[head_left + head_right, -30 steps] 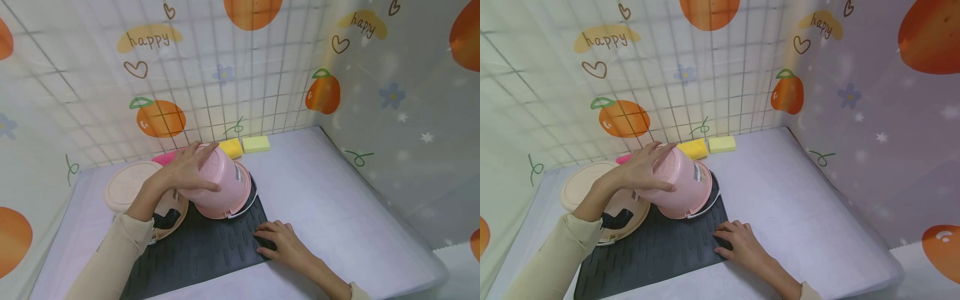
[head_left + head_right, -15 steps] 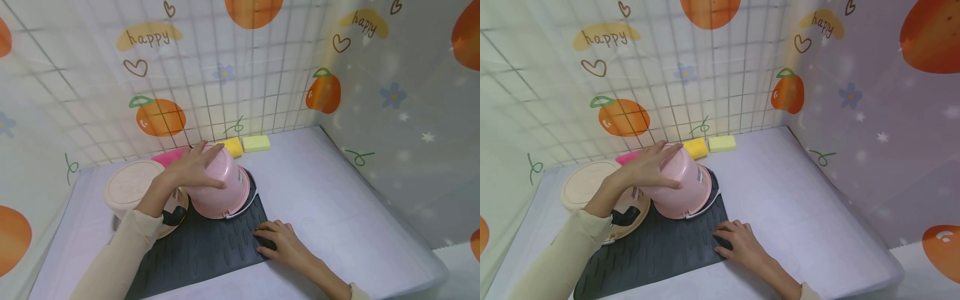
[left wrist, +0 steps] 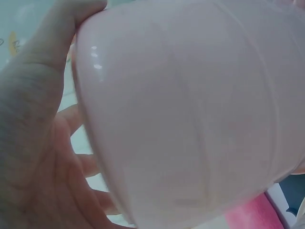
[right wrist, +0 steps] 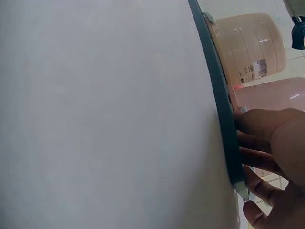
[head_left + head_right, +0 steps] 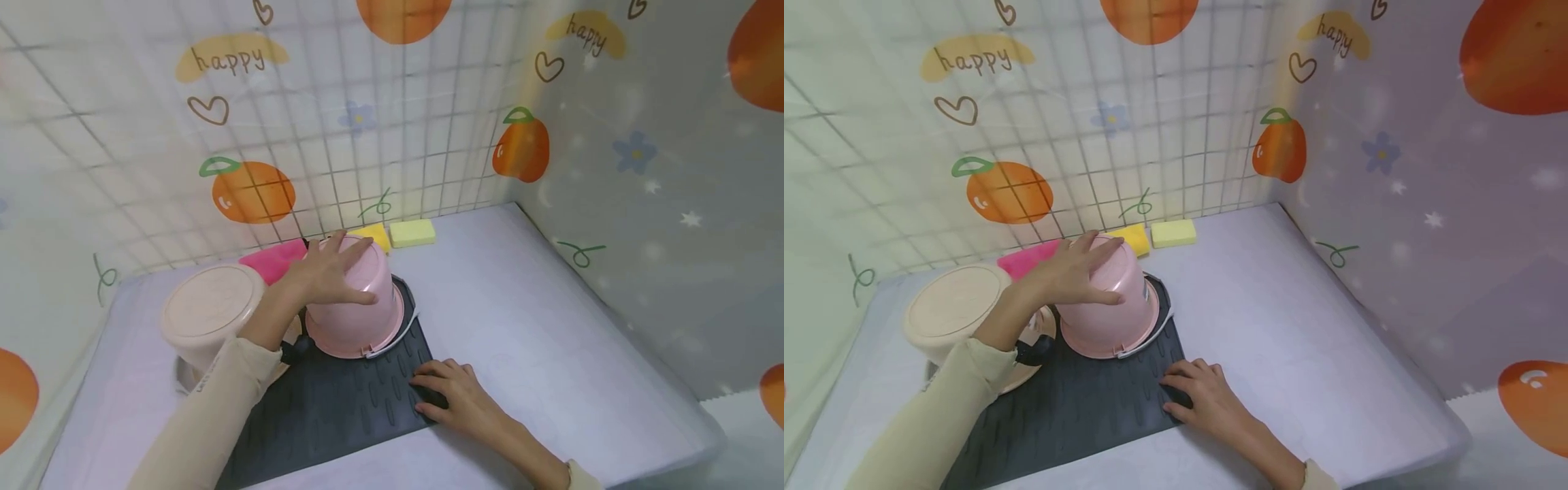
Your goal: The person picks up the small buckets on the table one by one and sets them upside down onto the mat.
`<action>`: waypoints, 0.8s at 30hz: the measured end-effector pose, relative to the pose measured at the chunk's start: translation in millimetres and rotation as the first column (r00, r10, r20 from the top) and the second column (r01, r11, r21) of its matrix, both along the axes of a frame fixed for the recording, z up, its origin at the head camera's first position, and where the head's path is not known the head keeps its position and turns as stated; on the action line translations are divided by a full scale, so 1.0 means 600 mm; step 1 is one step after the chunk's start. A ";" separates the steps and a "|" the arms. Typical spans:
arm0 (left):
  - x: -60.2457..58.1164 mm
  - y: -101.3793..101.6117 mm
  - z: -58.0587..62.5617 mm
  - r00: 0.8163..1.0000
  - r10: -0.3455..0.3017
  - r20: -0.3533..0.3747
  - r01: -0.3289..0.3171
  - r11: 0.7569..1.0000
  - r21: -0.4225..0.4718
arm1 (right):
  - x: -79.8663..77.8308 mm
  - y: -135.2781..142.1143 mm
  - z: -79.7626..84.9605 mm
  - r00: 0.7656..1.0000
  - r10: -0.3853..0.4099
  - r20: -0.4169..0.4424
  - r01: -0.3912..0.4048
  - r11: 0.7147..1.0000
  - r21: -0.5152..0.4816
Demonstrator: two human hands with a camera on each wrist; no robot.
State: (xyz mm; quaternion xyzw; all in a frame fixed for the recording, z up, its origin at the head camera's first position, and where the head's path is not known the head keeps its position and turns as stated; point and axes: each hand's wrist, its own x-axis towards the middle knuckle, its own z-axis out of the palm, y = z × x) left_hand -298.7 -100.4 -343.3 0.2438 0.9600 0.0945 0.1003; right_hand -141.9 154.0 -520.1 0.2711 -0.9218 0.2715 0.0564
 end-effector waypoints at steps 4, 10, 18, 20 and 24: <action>0.005 0.001 -0.004 1.000 0.010 -0.020 -0.010 1.000 -0.020 | 0.000 -0.004 -0.001 1.000 0.006 0.004 -0.006 1.000 -0.006; 0.022 -0.017 -0.011 0.985 -0.009 -0.174 0.018 0.999 0.050 | -0.002 -0.007 -0.004 1.000 0.011 -0.026 -0.011 1.000 -0.002; 0.072 -0.091 -0.021 0.937 0.062 -0.345 0.020 0.973 0.230 | -0.004 0.006 0.004 0.998 0.064 -0.003 -0.064 0.997 0.033; 0.083 -0.109 -0.022 0.910 0.087 -0.405 0.032 0.960 0.279 | -0.010 0.014 0.012 0.998 0.063 0.004 -0.063 0.997 0.041; 0.102 -0.143 -0.025 0.860 0.155 -0.487 0.022 0.941 0.338 | -0.030 0.033 0.032 0.999 0.045 -0.010 -0.044 0.997 0.060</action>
